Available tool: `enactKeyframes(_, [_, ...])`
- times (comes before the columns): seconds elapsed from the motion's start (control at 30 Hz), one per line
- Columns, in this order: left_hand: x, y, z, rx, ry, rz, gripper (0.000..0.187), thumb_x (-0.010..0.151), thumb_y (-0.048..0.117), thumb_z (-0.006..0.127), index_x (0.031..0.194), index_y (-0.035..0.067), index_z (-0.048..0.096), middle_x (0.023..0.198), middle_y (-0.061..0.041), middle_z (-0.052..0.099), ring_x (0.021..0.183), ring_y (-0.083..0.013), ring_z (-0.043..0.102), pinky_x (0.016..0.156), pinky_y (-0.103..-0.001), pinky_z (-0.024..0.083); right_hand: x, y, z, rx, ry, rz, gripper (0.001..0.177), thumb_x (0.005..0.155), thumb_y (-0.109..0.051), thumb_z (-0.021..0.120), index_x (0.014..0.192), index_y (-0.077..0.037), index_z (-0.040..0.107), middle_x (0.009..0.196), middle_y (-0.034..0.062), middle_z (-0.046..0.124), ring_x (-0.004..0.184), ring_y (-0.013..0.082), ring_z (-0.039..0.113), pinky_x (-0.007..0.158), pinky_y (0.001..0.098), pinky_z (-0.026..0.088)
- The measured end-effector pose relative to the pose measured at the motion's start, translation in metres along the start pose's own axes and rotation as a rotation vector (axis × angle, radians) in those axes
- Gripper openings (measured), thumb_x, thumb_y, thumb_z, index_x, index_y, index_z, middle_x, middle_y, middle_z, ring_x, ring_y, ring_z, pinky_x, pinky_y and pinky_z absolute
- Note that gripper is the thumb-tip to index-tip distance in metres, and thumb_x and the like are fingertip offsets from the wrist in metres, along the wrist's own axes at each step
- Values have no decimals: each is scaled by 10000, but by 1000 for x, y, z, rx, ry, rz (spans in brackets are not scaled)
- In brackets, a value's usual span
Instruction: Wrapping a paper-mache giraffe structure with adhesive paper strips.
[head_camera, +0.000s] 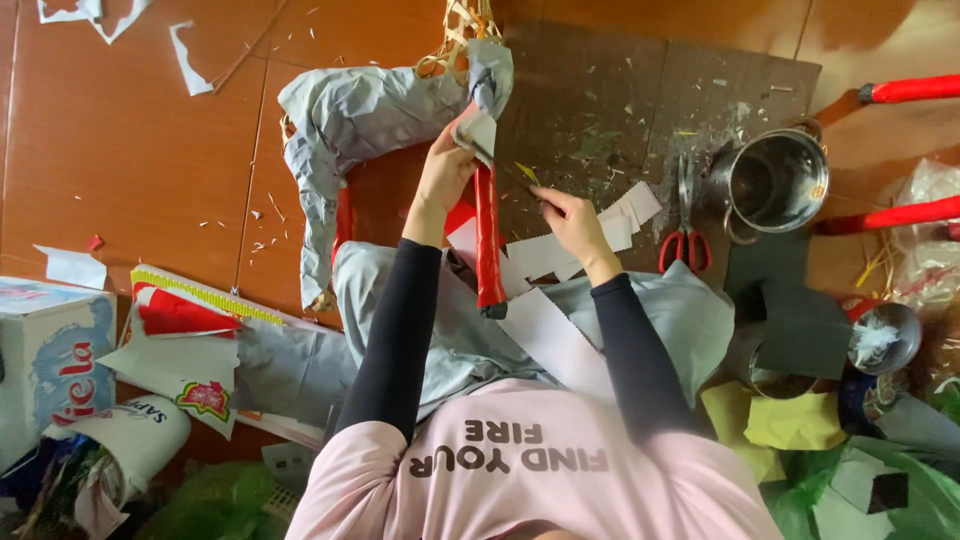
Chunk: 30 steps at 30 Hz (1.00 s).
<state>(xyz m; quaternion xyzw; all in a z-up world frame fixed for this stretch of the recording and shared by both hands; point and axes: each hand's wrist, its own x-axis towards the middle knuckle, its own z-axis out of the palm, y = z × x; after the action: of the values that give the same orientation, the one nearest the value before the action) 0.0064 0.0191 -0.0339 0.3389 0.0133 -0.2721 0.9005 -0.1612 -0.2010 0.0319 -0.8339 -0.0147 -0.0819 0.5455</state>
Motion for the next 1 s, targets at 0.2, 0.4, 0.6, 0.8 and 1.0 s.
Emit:
enactKeyframes(0.2, [-7,12,18,57,77,-87,700,826,-244,425,1464,42,474,1349,-100,607,1130,-225,671,885,-309,589,25,-14,-9,-83,-152,226,306,1005,-95,609,1292,-88,715,782,95,721,626,96,607,580,278,487])
enactKeyframes(0.4, [-8,11,23,56,143,-77,746,797,-260,429,1460,78,480,1337,-84,612,1125,-196,666,843,-283,584,17,-7,-36,277,176,481,269,1079,-172,519,1303,-102,650,751,14,667,530,48,526,440,214,380])
enactKeyframes(0.6, [-3,-3,7,255,34,30,859,770,-262,457,1564,65,499,1236,-80,656,817,-122,549,582,-224,385,-71,73,-137,997,862,453,148,1102,-174,564,1110,-70,670,817,63,689,555,77,578,439,200,425])
enactKeyframes(0.8, [-14,14,52,423,56,66,747,922,-142,542,1614,88,383,1197,-63,650,1001,-91,616,891,-226,518,-115,121,-185,1513,1027,288,123,1072,-145,612,1045,-32,654,873,89,677,667,126,656,543,208,512])
enactKeyframes(1.0, [-8,5,50,481,87,76,621,1019,196,678,1564,69,408,1242,-39,677,999,-67,580,895,-247,487,-55,150,1,1244,482,695,281,890,-87,708,1164,-108,653,965,3,718,768,131,685,591,245,505])
